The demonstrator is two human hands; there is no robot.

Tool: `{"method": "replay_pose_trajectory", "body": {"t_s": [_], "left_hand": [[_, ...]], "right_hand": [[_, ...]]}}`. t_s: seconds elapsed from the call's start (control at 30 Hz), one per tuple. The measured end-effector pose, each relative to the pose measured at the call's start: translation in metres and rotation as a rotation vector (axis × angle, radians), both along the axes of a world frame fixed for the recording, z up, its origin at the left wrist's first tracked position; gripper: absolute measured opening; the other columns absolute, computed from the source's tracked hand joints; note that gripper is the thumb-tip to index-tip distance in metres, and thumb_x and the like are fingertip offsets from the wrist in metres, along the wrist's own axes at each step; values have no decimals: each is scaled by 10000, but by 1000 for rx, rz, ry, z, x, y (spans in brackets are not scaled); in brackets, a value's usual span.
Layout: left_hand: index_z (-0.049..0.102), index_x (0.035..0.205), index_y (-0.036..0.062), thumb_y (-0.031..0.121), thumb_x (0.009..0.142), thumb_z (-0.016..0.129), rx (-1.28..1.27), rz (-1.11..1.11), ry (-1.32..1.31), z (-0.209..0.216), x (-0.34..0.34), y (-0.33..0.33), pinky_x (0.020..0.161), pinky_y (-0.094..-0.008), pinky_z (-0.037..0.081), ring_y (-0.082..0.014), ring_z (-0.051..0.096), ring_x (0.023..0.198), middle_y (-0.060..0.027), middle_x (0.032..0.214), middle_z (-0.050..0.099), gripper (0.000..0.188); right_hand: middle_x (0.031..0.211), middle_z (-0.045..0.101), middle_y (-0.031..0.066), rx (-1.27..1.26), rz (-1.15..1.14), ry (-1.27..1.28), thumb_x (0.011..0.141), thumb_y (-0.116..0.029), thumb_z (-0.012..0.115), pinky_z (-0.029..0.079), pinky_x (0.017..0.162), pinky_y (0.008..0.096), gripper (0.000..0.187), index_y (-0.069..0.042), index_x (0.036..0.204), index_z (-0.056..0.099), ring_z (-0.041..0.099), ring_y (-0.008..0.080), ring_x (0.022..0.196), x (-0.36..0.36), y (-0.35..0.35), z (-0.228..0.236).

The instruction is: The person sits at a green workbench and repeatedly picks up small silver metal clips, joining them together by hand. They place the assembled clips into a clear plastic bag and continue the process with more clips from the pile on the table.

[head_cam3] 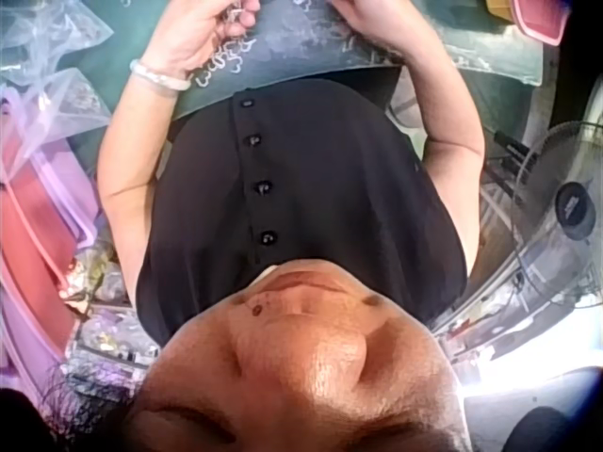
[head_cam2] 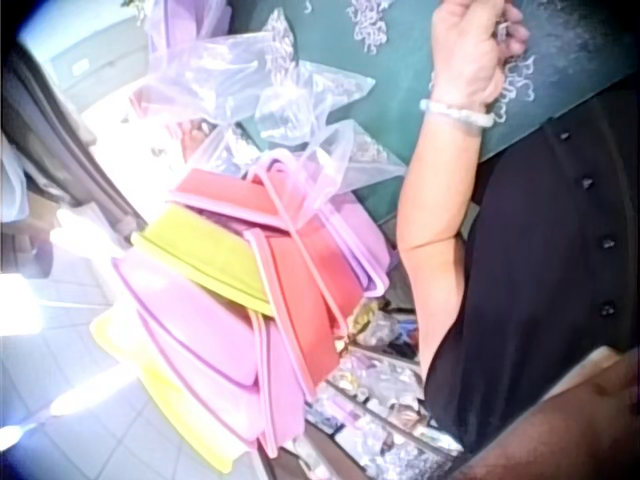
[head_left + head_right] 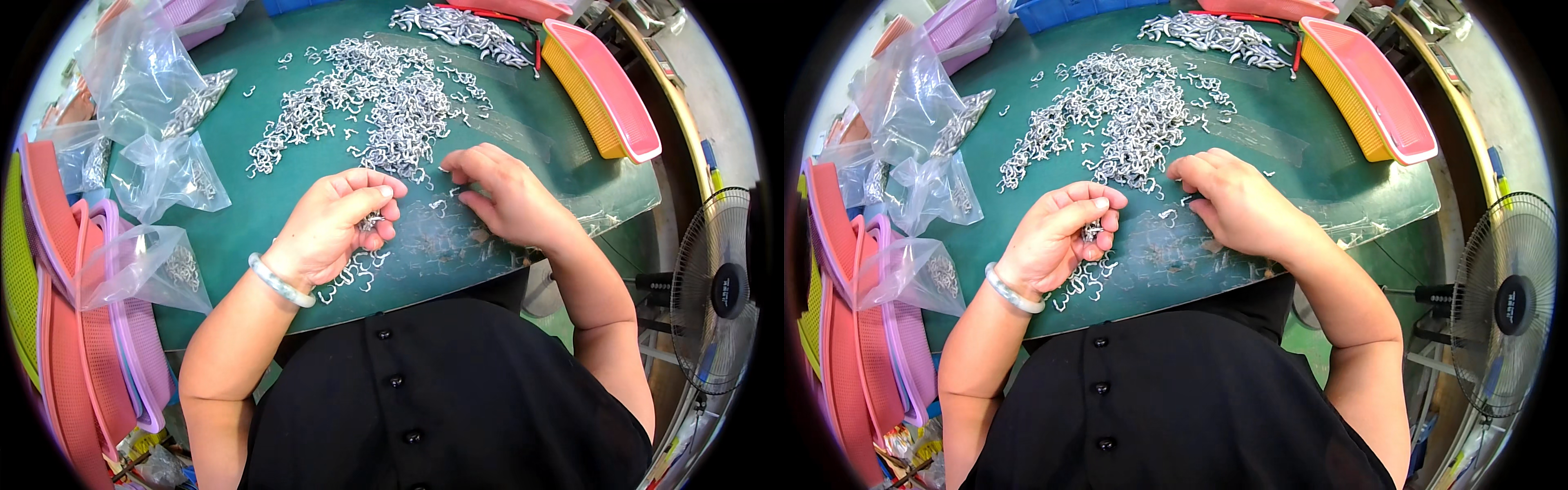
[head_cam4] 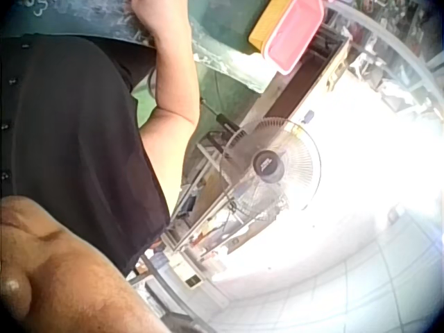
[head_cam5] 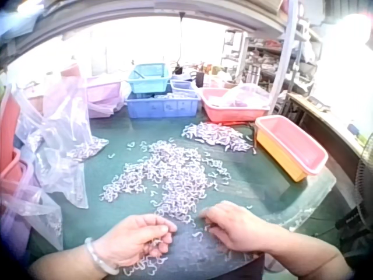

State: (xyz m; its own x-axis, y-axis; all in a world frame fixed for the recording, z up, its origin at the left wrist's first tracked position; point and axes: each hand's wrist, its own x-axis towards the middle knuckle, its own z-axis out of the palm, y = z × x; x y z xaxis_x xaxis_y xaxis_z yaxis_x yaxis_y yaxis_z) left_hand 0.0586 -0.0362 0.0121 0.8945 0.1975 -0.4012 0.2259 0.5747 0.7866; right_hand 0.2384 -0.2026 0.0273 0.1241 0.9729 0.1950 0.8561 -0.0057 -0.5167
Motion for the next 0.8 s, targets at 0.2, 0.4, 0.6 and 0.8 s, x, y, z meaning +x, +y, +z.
{"method": "replay_pose_trajectory", "body": {"t_s": [0.2,0.4,0.6,0.8], "left_hand": [[608,1045,0,126,945,543,1,-11,12,0,1,-1,517,-181,440,-76,565,647,-28,800,604,173],[615,1037,0,118,937,549,5,-22,19,0,3,-4,514,-191,443,-81,566,641,-29,792,606,168],[630,1031,1,140,946,552,24,-48,41,-2,5,-8,504,-201,446,-90,569,630,-33,791,609,181],[643,1023,-1,170,955,554,36,-106,73,3,9,-13,491,-197,448,-100,573,625,-39,780,609,204]], "right_hand": [[860,576,100,56,-12,-75,744,-6,662,467,760,392,158,-10,902,643,553,303,864,9,-4,-9],[831,557,94,73,-4,-104,767,-33,652,454,754,379,75,-14,837,631,541,293,833,9,1,-16],[822,540,100,72,3,-89,785,-29,619,436,775,382,37,-25,799,585,529,302,827,1,6,-13],[842,539,105,144,109,-79,789,-29,608,429,752,392,37,-33,808,577,525,312,815,-17,14,-1]]}}
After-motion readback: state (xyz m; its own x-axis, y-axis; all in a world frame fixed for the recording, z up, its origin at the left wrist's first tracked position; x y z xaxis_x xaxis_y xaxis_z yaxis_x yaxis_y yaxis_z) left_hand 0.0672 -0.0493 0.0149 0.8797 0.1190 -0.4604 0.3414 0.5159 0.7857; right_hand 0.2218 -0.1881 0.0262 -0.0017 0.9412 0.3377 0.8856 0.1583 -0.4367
